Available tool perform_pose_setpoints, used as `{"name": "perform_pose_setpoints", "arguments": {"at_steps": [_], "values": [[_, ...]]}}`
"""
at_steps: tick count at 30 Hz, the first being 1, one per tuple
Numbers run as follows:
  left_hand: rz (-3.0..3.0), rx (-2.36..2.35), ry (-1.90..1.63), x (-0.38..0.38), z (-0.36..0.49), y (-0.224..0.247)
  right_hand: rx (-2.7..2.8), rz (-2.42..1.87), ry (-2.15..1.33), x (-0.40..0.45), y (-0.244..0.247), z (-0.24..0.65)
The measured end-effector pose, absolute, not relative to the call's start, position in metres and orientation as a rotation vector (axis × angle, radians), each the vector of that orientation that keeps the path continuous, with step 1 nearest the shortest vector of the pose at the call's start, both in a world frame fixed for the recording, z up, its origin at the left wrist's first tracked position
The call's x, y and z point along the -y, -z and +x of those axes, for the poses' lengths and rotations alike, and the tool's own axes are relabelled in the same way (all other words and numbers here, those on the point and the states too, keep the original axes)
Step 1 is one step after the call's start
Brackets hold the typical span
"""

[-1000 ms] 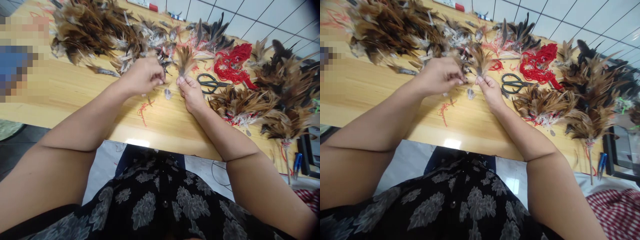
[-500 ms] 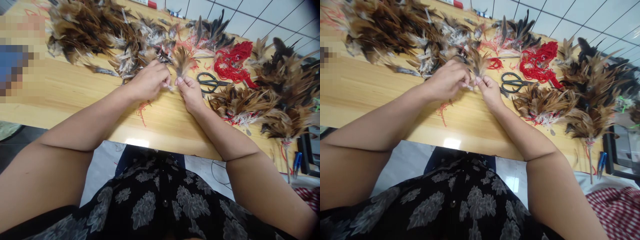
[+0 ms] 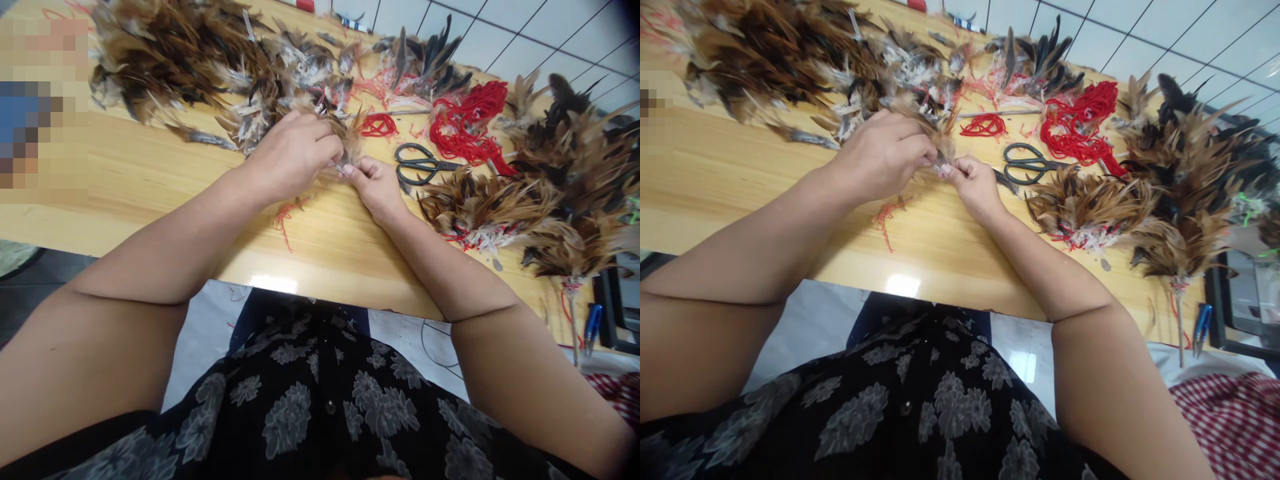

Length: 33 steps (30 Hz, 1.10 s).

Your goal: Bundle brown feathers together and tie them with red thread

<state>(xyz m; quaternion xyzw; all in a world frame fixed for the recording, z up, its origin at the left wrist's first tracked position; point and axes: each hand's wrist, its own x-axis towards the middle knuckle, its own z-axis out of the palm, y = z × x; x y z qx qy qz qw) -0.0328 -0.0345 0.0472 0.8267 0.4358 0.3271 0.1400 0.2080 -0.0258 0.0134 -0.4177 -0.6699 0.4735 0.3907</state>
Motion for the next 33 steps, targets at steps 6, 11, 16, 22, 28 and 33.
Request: {"name": "perform_pose_setpoints", "arguments": {"at_steps": [6,11,16,22,28,33], "values": [[2.355,-1.356,-0.893,0.044,-0.02,-0.059,1.738,-1.066,-1.219,0.027,-0.019,0.209],[2.507,-1.344,-0.75,0.051,-0.02,-0.056,1.777,-1.051,-1.213,0.024,-0.015,0.209],[2.675,-1.379,-1.227,0.036,-0.023,-0.05,1.721,-1.066,-1.2,0.026,-0.015,0.207],[2.466,-1.785,-1.609,0.004,-0.06,-0.047,1.597,-1.033,-1.271,0.023,-0.01,0.209],[2.407,-1.366,-0.921,0.006,-0.099,-0.045,1.53,-1.008,-1.278,0.022,-0.012,0.21],[2.414,-1.363,-0.944,-0.009,-0.095,-0.016,1.501,-1.006,-1.311,0.024,-0.013,0.21]]}}
